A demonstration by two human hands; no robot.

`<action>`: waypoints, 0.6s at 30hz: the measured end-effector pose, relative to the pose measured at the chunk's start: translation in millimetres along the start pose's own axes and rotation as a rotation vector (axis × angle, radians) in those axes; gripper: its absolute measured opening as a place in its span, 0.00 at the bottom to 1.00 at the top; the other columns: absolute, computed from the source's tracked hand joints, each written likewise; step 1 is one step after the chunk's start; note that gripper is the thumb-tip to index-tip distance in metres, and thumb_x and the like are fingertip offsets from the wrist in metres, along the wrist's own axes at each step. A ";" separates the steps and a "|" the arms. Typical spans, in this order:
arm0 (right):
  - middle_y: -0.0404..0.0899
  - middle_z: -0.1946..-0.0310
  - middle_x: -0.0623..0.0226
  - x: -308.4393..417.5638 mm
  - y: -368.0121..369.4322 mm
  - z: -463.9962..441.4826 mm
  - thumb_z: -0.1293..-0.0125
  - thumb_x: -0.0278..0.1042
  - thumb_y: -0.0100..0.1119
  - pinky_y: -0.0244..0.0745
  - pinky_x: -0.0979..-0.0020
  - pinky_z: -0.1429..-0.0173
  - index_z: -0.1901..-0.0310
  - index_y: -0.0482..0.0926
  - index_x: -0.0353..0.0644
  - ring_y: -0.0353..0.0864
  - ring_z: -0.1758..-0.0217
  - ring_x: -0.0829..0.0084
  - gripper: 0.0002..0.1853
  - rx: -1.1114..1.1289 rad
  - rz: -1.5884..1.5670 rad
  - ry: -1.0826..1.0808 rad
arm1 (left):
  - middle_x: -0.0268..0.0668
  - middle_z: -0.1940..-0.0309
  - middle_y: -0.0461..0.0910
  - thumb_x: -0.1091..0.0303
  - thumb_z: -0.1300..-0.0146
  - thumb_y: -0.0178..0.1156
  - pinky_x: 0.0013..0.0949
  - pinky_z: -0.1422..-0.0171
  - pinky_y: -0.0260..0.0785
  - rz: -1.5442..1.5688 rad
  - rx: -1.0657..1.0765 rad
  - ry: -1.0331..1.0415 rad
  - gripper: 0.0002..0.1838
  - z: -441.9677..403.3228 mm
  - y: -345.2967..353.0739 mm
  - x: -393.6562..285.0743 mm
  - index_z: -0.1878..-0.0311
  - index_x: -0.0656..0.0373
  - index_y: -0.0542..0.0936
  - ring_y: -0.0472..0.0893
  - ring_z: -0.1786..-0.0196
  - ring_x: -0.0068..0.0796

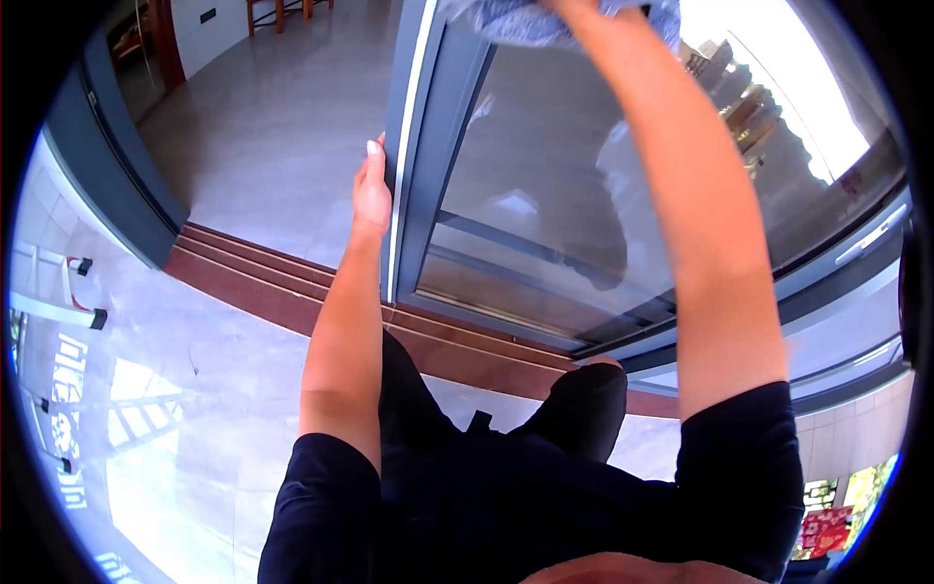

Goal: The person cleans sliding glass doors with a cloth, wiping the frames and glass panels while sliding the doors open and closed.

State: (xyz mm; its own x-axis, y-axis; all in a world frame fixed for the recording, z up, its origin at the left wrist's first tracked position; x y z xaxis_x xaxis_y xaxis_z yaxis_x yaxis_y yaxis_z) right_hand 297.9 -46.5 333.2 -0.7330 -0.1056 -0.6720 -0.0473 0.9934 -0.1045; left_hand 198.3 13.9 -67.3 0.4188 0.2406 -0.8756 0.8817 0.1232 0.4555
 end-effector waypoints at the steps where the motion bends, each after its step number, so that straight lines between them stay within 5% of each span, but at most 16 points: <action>1: 0.82 0.43 0.44 15.0 13.3 19.3 0.31 0.45 0.54 0.68 0.48 0.29 0.46 0.81 0.36 0.77 0.34 0.43 0.22 0.064 -0.016 -0.023 | 0.41 0.29 0.75 0.37 0.18 0.43 0.33 0.20 0.57 -0.015 0.014 -0.009 0.40 -0.6 -1.7 4.0 0.26 0.68 0.74 0.72 0.27 0.31; 6: 0.82 0.44 0.45 106.8 56.5 136.6 0.31 0.46 0.54 0.68 0.47 0.29 0.46 0.81 0.37 0.77 0.35 0.43 0.22 0.353 -0.266 -0.109 | 0.40 0.29 0.75 0.35 0.18 0.44 0.34 0.19 0.57 0.077 0.074 -0.045 0.42 -1.1 0.0 16.4 0.25 0.68 0.72 0.71 0.27 0.31; 8: 0.83 0.44 0.46 154.2 69.7 208.5 0.31 0.46 0.54 0.68 0.47 0.29 0.46 0.81 0.37 0.77 0.35 0.43 0.22 0.499 -0.479 -0.184 | 0.40 0.39 0.81 0.28 0.23 0.47 0.33 0.24 0.64 0.227 -0.050 0.022 0.46 -16.7 -18.7 40.6 0.31 0.70 0.76 0.78 0.35 0.31; 11: 0.83 0.44 0.46 188.0 62.4 297.0 0.30 0.47 0.53 0.67 0.47 0.29 0.47 0.81 0.37 0.77 0.35 0.43 0.22 0.719 -0.817 -0.231 | 0.42 0.35 0.79 0.28 0.23 0.45 0.35 0.23 0.64 0.385 0.003 -0.139 0.47 -8.8 0.7 28.2 0.28 0.69 0.74 0.77 0.32 0.32; 15: 0.83 0.45 0.47 133.9 52.5 306.2 0.30 0.47 0.53 0.67 0.47 0.29 0.47 0.81 0.37 0.77 0.35 0.44 0.22 0.797 -0.845 -0.163 | 0.41 0.29 0.76 0.31 0.23 0.50 0.34 0.21 0.60 0.124 -0.029 -0.099 0.45 -13.7 -4.0 28.5 0.26 0.67 0.74 0.74 0.29 0.32; 18: 0.83 0.45 0.47 41.0 43.0 245.4 0.30 0.47 0.53 0.67 0.47 0.29 0.47 0.81 0.37 0.77 0.35 0.44 0.22 0.691 -0.596 -0.085 | 0.36 0.44 0.82 0.32 0.25 0.55 0.32 0.32 0.68 0.138 -0.087 -0.072 0.41 -26.6 -6.7 42.9 0.37 0.68 0.82 0.78 0.43 0.27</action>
State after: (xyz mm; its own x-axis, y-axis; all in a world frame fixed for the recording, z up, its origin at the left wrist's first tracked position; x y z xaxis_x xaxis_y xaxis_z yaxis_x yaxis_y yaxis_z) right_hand 432.4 -19.1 121.2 -0.6634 -0.6227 -0.4149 0.0347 0.5283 -0.8483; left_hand 204.6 49.0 -103.6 0.5522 0.1915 -0.8114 0.7936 0.1774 0.5820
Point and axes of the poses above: each hand's wrist, its own z-axis away from the middle knuckle, its own y-axis out of the palm, x = y × z, the point moved 10 cm from there along -z, towards the middle knuckle
